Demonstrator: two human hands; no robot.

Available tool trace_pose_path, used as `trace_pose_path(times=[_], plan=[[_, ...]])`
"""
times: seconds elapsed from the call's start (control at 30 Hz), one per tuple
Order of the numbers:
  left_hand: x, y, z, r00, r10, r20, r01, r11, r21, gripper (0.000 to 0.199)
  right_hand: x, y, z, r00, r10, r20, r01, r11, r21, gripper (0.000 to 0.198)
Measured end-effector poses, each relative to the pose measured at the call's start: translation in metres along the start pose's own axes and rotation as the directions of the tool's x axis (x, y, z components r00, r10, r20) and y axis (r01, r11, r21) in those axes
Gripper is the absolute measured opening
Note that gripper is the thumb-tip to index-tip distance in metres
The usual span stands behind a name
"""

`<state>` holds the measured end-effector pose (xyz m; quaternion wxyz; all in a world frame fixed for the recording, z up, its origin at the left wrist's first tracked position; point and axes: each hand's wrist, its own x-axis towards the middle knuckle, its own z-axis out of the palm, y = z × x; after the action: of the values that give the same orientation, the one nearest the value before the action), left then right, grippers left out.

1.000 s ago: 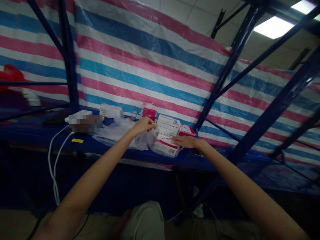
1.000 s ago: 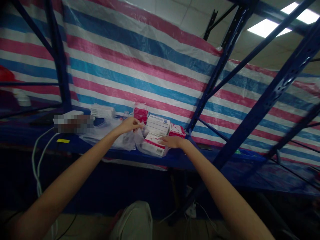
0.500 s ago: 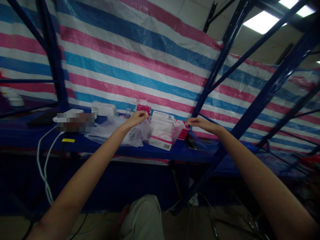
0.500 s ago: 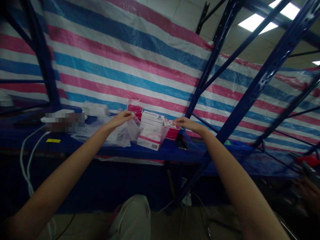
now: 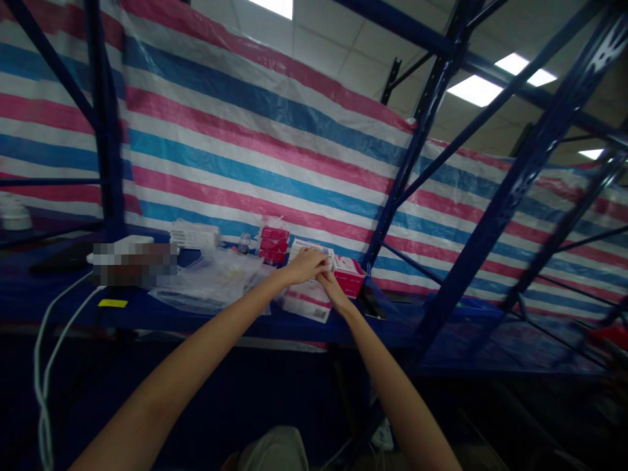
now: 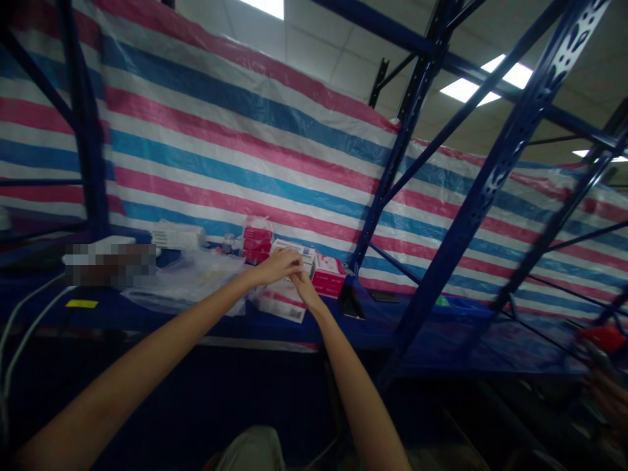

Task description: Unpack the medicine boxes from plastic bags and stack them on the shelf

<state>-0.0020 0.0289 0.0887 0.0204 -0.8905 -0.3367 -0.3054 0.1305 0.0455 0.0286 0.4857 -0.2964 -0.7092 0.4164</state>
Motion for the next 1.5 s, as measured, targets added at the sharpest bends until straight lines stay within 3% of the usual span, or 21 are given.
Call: trace_pose_path(times=[0.1,0.2,0.27,0.37,0.5,0.67,0.77,0.87,1.0,1.1,1.2,1.27,1.37,1.43,1.5], plan=[[-0.003,-0.005,0.002,0.996,-0.058,-0.075,0.048,0.991,-0.128,0.016,0.002,0.005,0.004,1.0,-0.018,-0.024,0.019,1.0,0.02,0.051],[-0.008,-0.013,0.01,0.997,-0.058,-0.049,0.032,0.908,-0.418,0.017,0.005,0.007,0.006,0.994,-0.042,-0.097,0.046,0.998,0.037,0.053],[-0.013,-0.019,0.021,0.993,-0.099,-0.066,0.042,0.812,-0.582,0.032,0.006,0.007,0.004,0.991,-0.04,-0.129,0.047,0.998,0.05,0.051],[-0.024,-0.032,0.038,0.982,-0.18,-0.052,0.098,0.73,-0.677,0.053,0.003,0.007,-0.001,0.983,0.043,-0.179,-0.029,0.996,0.079,0.05],[-0.031,-0.048,0.048,0.974,-0.191,0.124,0.221,0.659,-0.719,0.01,-0.006,0.006,-0.005,0.977,0.117,-0.179,-0.116,0.993,0.016,0.047],[-0.03,-0.052,0.049,0.949,-0.248,0.195,0.29,0.44,-0.85,0.007,-0.013,0.003,-0.007,0.998,-0.026,-0.059,0.02,0.995,-0.097,0.034],[-0.033,-0.056,0.051,0.951,-0.181,0.251,0.298,0.311,-0.903,0.005,-0.014,-0.002,-0.013,0.99,-0.12,0.069,0.132,0.972,-0.194,0.029],[-0.035,-0.064,0.055,0.944,-0.113,0.309,0.328,0.232,-0.916,0.004,-0.015,-0.006,-0.019,0.96,-0.195,0.199,0.269,0.831,-0.486,0.025],[-0.034,-0.072,0.061,0.93,-0.17,0.326,0.354,0.183,-0.917,0.02,-0.02,-0.008,-0.019,0.956,-0.225,0.187,0.267,0.418,-0.868,0.022],[-0.031,-0.072,0.065,0.93,-0.24,0.28,0.338,0.249,-0.908,0.017,-0.023,-0.008,-0.01,0.96,-0.239,0.147,0.206,0.244,-0.947,0.022],[-0.03,-0.067,0.066,0.959,-0.25,0.132,0.233,0.437,-0.869,0.027,-0.023,-0.006,-0.001,0.959,-0.255,0.119,0.185,0.252,-0.95,0.021],[-0.03,-0.062,0.064,0.968,-0.241,0.064,0.191,0.553,-0.811,0.027,-0.023,-0.003,0.002,0.954,-0.281,0.101,0.196,0.335,-0.922,0.023],[-0.034,-0.054,0.059,0.949,-0.312,0.046,0.27,0.727,-0.631,0.019,-0.023,0.005,0.002,0.951,-0.309,0.027,0.204,0.559,-0.803,0.028],[-0.04,-0.052,0.055,0.918,-0.395,-0.038,0.338,0.828,-0.448,0.02,-0.024,0.011,-0.002,0.949,-0.294,-0.115,0.147,0.733,-0.664,0.027],[-0.049,-0.054,0.05,0.875,-0.445,-0.191,0.393,0.883,-0.255,0.02,-0.029,0.018,-0.01,0.928,-0.249,-0.278,0.078,0.858,-0.508,0.021]])
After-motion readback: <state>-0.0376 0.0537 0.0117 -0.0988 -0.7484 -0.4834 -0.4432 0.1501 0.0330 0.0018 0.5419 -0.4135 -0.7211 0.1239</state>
